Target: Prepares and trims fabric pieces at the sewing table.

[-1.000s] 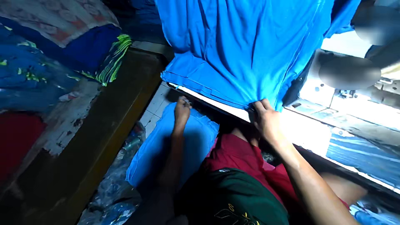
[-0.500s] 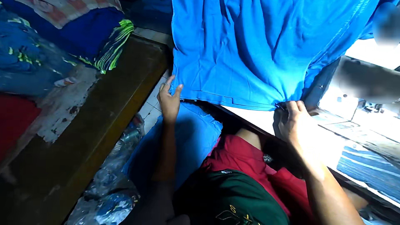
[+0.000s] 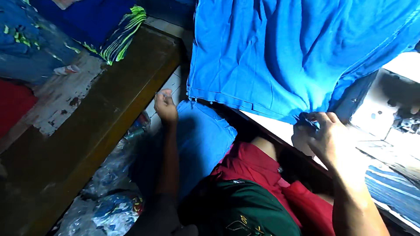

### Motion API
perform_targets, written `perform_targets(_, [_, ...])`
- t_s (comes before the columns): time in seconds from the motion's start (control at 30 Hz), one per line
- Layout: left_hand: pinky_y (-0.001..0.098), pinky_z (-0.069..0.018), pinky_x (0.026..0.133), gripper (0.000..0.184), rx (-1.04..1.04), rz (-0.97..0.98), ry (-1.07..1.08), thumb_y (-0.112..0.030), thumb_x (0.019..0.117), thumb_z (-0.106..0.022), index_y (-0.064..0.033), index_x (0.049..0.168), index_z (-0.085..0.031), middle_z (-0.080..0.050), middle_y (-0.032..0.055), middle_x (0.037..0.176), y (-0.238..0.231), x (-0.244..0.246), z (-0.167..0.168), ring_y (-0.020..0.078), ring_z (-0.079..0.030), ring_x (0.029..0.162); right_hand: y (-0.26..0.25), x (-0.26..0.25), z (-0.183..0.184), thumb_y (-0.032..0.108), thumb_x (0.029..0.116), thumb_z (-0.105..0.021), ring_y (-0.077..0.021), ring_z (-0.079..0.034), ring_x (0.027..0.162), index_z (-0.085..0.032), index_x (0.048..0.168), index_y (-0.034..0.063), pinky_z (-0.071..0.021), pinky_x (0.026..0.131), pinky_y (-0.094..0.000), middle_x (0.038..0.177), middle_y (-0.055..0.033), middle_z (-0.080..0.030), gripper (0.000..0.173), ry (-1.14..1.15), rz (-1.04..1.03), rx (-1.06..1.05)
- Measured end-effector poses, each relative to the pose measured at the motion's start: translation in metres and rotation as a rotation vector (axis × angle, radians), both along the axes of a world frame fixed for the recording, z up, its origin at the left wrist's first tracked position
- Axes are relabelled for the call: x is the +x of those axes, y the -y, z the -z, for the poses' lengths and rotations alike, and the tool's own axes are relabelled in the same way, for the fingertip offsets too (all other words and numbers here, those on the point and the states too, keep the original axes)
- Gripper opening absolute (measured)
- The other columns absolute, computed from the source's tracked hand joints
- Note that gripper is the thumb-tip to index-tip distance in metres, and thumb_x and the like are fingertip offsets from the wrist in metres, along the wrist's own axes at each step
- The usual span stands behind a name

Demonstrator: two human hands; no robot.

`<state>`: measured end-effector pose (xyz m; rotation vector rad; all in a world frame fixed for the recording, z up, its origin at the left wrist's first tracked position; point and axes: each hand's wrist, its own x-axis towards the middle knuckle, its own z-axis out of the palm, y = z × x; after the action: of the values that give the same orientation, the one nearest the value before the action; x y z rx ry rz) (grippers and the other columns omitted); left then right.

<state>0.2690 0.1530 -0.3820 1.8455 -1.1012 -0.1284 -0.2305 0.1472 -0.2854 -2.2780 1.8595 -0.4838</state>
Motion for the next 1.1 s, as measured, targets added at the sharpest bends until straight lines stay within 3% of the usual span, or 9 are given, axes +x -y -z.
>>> perform_targets(0.1, [0.038,-0.0581,0.087,0.035,-0.08,0.155,-0.036,-0.027,0.1079,-0.047,-0.0055,0.131,-0.063,-0.069,0.0119,0.121,0.019,-0.023,-0.024,0.0177,-0.069,0.1,-0.008,0.013,-0.021,0.017,0.0925,-0.072,-0.0442,-0.065,0.105,-0.064,0.129,0.0052,-0.0516,0.084,-0.0647,0.124,-0.0246,-0.062,0.039,0.038,-0.03,-0.018])
perform_targets(0.17, [0.0379,-0.0588,0.084,0.041,-0.008,0.188,-0.04,-0.038,0.1036,-0.059,-0.0122,0.136,-0.063,-0.07,0.0086,0.118,0.029,-0.04,-0.024,0.016,-0.069,0.093,-0.009,0.029,-0.027,0.027,0.0975,-0.068,-0.0366,-0.067,0.091,-0.064,0.127,0.0055,-0.0536,0.075,-0.0573,0.118,-0.0204,-0.065,0.037,0.102,-0.085,-0.109])
perform_targets(0.3, [0.0316,-0.0581,0.071,0.029,-0.08,0.107,-0.106,-0.03,0.1007,-0.066,-0.0092,0.12,-0.074,-0.075,0.0044,0.091,0.03,-0.05,-0.007,0.0096,-0.067,0.071,0.002,0.063,-0.021,0.042,0.1059,-0.052,-0.0146,-0.064,0.071,-0.068,0.12,0.0109,-0.0557,0.063,-0.0384,0.092,-0.0043,-0.068,0.038,0.335,-0.237,-0.104])
perform_targets(0.37, [0.026,-0.0566,0.063,0.023,-0.213,0.126,-0.224,-0.021,0.1008,-0.066,-0.0038,0.113,-0.075,-0.073,0.0026,0.084,0.022,-0.048,-0.002,0.0064,-0.064,0.064,0.01,0.081,-0.018,0.046,0.1085,-0.043,-0.0072,-0.057,0.061,-0.067,0.109,0.0144,-0.0496,0.055,-0.0303,0.075,0.0038,-0.06,0.04,0.484,-0.327,-0.002])
perform_targets(0.57, [0.0243,-0.0586,0.062,0.021,-0.238,0.171,-0.294,-0.015,0.1002,-0.066,-0.0011,0.112,-0.075,-0.076,0.0032,0.087,0.001,-0.041,-0.004,0.0073,-0.068,0.067,0.033,0.149,-0.002,0.042,0.1108,-0.037,-0.0108,-0.057,0.059,-0.063,0.1,0.0151,-0.0485,0.051,-0.0338,0.071,0.0019,-0.057,0.039,0.579,-0.514,0.167])
perform_targets(0.67, [0.0249,-0.0552,0.06,0.028,-0.101,0.185,-0.313,-0.016,0.1027,-0.061,-0.0001,0.123,-0.072,-0.074,0.0024,0.082,-0.001,-0.041,-0.004,0.0064,-0.064,0.063,0.037,0.173,0.004,0.043,0.1108,-0.038,-0.0131,-0.057,0.061,-0.061,0.099,0.0157,-0.0486,0.054,-0.0371,0.071,0.0008,-0.056,0.038,0.52,-0.57,0.225])
perform_targets(0.8, [0.0233,-0.0504,0.054,0.041,0.11,0.342,-0.717,-0.014,0.1033,-0.061,0.003,0.14,-0.054,-0.072,0.0069,0.078,-0.001,-0.041,-0.009,0.0081,-0.059,0.057,0.034,0.186,0.013,0.048,0.1099,-0.037,-0.0147,-0.057,0.06,-0.059,0.096,0.0175,-0.048,0.053,-0.0393,0.068,0.0009,-0.054,0.04,0.442,-0.588,0.292])
perform_targets(0.93, [0.0211,-0.0474,0.054,0.026,0.188,0.468,-0.93,-0.017,0.105,-0.058,-0.0003,0.124,-0.06,-0.069,0.0047,0.079,0.006,-0.039,-0.007,0.0065,-0.056,0.057,0.035,0.182,0.019,0.048,0.1097,-0.037,-0.015,-0.056,0.059,-0.059,0.094,0.0178,-0.0473,0.054,-0.0401,0.067,0.001,-0.053,0.041,0.402,-0.572,0.329])
perform_targets(1.1, [0.0219,-0.045,0.052,0.025,0.171,0.49,-0.808,-0.021,0.1072,-0.054,-0.0024,0.113,-0.07,-0.068,0.0032,0.075,0.003,-0.04,0.001,0.0076,-0.053,0.055,0.037,0.176,0.02,0.049,0.1097,-0.037,-0.0141,-0.056,0.06,-0.06,0.094,0.0186,-0.0474,0.054,-0.0395,0.066,0.0018,-0.053,0.041,0.386,-0.576,0.343])
